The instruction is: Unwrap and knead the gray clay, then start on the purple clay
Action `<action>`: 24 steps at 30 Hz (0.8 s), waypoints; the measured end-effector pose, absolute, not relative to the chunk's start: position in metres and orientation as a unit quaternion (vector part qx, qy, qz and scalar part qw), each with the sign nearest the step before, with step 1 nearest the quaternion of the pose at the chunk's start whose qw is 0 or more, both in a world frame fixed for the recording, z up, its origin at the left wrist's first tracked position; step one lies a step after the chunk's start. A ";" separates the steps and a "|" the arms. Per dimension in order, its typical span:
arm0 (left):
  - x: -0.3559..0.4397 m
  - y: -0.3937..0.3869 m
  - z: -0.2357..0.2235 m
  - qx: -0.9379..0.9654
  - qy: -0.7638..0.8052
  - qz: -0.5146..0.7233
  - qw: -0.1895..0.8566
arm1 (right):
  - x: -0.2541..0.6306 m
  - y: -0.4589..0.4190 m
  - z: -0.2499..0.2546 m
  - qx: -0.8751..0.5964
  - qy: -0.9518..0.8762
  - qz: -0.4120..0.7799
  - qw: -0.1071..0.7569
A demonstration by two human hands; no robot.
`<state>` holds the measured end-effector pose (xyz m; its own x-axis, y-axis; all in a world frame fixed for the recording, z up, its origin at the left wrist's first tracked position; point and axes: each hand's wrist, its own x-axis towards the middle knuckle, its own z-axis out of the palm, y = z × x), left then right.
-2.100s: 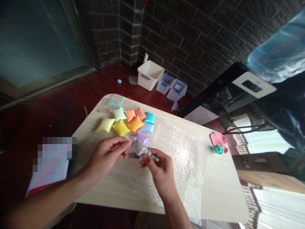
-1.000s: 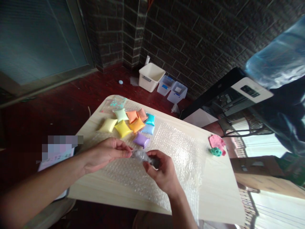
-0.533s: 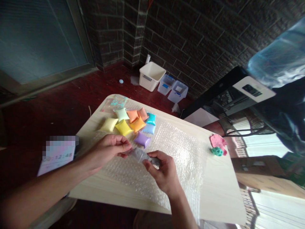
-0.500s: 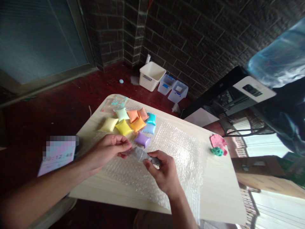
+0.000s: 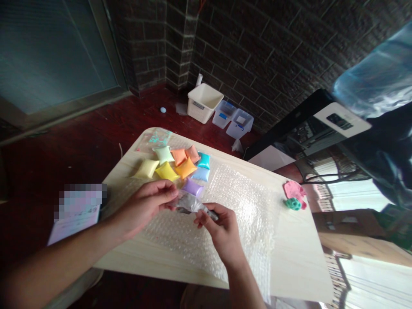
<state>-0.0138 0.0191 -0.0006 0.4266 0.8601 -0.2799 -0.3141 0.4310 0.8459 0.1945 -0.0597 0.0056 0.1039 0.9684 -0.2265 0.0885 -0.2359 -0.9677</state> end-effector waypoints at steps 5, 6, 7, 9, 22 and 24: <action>-0.016 0.021 -0.005 0.528 0.367 0.340 0.686 | 0.204 -0.062 0.011 -0.601 -0.443 0.520 0.415; -0.016 0.020 -0.005 0.541 0.365 0.336 0.679 | 0.204 -0.063 0.011 -0.595 -0.444 0.530 0.410; -0.016 0.019 -0.005 0.552 0.365 0.334 0.671 | 0.204 -0.063 0.011 -0.588 -0.443 0.542 0.405; -0.014 0.017 -0.002 0.570 0.367 0.336 0.653 | 0.200 -0.064 0.010 -0.576 -0.436 0.570 0.391; -0.022 0.023 0.001 0.610 0.391 0.357 0.590 | 0.194 -0.059 0.012 -0.599 -0.461 0.546 0.363; -0.023 0.025 0.001 0.605 0.416 0.374 0.567 | 0.194 -0.059 0.011 -0.611 -0.471 0.524 0.360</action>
<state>-0.0234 0.0253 0.0006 0.3729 0.9277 -0.0189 0.0790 -0.0115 0.9968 0.1939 -0.0588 0.0108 0.0068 0.9536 -0.3011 0.1987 -0.2964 -0.9342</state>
